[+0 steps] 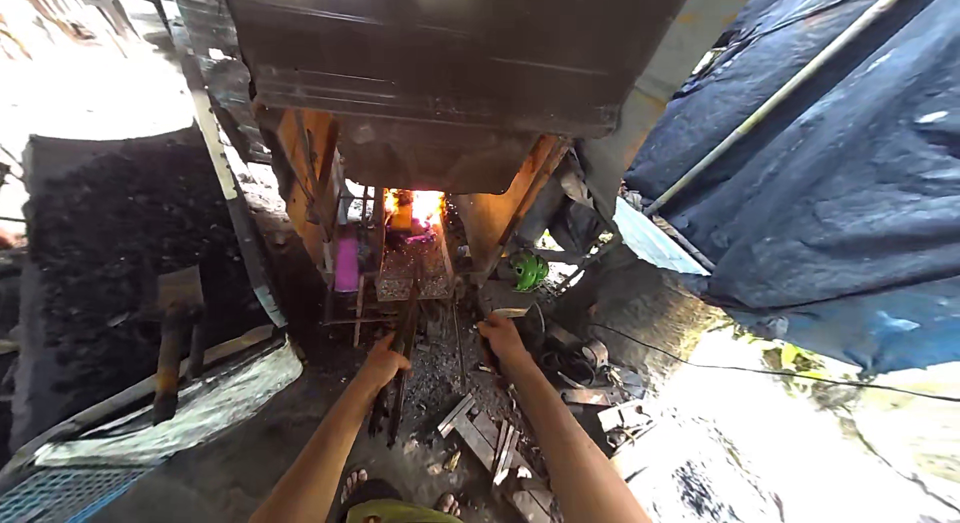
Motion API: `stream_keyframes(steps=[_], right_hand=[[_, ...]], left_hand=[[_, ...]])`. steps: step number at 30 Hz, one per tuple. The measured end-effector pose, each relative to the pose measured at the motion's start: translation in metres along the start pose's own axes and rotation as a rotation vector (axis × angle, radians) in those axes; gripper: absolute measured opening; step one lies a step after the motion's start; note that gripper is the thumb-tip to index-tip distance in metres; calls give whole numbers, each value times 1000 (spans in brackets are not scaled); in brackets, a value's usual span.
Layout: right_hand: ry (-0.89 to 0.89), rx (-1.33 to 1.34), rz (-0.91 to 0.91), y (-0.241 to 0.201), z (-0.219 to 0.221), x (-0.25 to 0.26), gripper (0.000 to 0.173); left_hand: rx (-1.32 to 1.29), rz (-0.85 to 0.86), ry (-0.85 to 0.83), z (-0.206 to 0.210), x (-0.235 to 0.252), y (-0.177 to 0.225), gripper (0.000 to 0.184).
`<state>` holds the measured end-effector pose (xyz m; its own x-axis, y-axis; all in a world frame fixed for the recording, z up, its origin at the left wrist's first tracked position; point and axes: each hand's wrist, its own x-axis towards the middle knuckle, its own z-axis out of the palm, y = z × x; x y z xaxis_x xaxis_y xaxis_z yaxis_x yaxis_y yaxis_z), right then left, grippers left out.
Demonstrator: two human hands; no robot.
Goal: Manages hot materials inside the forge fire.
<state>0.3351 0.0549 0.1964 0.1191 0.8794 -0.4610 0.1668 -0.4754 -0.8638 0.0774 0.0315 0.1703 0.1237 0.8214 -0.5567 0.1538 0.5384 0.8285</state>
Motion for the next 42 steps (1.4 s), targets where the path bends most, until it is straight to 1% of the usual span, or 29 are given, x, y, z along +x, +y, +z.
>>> stream_keyframes(steps=[1, 3, 6, 8, 11, 14, 16, 18, 20, 24, 26, 28, 30, 33, 35, 37, 38, 39, 42], right_hand=[[4, 43, 21, 3, 6, -2, 44], [-6, 112, 44, 9, 13, -28, 47], [8, 140, 32, 9, 7, -59, 49], [13, 130, 13, 4, 3, -49, 48], [-3, 123, 25, 6, 10, -34, 47], [-7, 140, 32, 11, 20, -62, 47], [-10, 173, 35, 13, 15, -77, 48], [-22, 182, 44, 15, 10, -77, 48], [-35, 180, 57, 18, 11, -78, 49], [-62, 148, -12, 21, 16, -102, 48], [-54, 19, -87, 13, 13, -98, 49], [-23, -248, -155, -12, 12, -69, 52], [12, -503, -176, -54, 23, -24, 53], [73, -893, -217, -129, 55, 49, 48], [85, -1061, -228, -159, 74, 92, 42], [70, -1091, -199, -163, 85, 116, 37], [60, -1068, -188, -156, 87, 114, 35], [57, -1052, -191, -147, 87, 102, 34], [89, -1073, -199, -127, 89, 42, 46]], left_hand=[[0, -3, -5, -1, -8, -4, 67], [-29, -19, -12, -5, -22, -12, 68], [-81, -22, -11, -9, -32, -25, 65], [-92, -13, -9, -11, -32, -29, 64], [-86, -3, 2, -11, -28, -29, 62], [-113, 11, 12, -11, -28, -26, 61], [-129, 1, 18, -12, -29, -27, 65], [-139, 2, 28, -13, -30, -28, 69], [-132, 4, 36, -15, -30, -34, 70], [-120, 16, 24, -23, -33, -44, 67], [-133, 11, 14, -27, -36, -52, 66], [-137, 5, -4, -31, -38, -57, 67], [-124, -13, -22, -37, -43, -61, 69], [-116, -7, -26, -44, -51, -71, 62], [-137, 12, -22, -48, -52, -81, 59], [-159, 23, -8, -51, -54, -88, 57], [-168, 20, -6, -53, -57, -90, 55], [-178, 18, -3, -56, -60, -93, 54], [-197, 13, 11, -71, -63, -99, 51]])
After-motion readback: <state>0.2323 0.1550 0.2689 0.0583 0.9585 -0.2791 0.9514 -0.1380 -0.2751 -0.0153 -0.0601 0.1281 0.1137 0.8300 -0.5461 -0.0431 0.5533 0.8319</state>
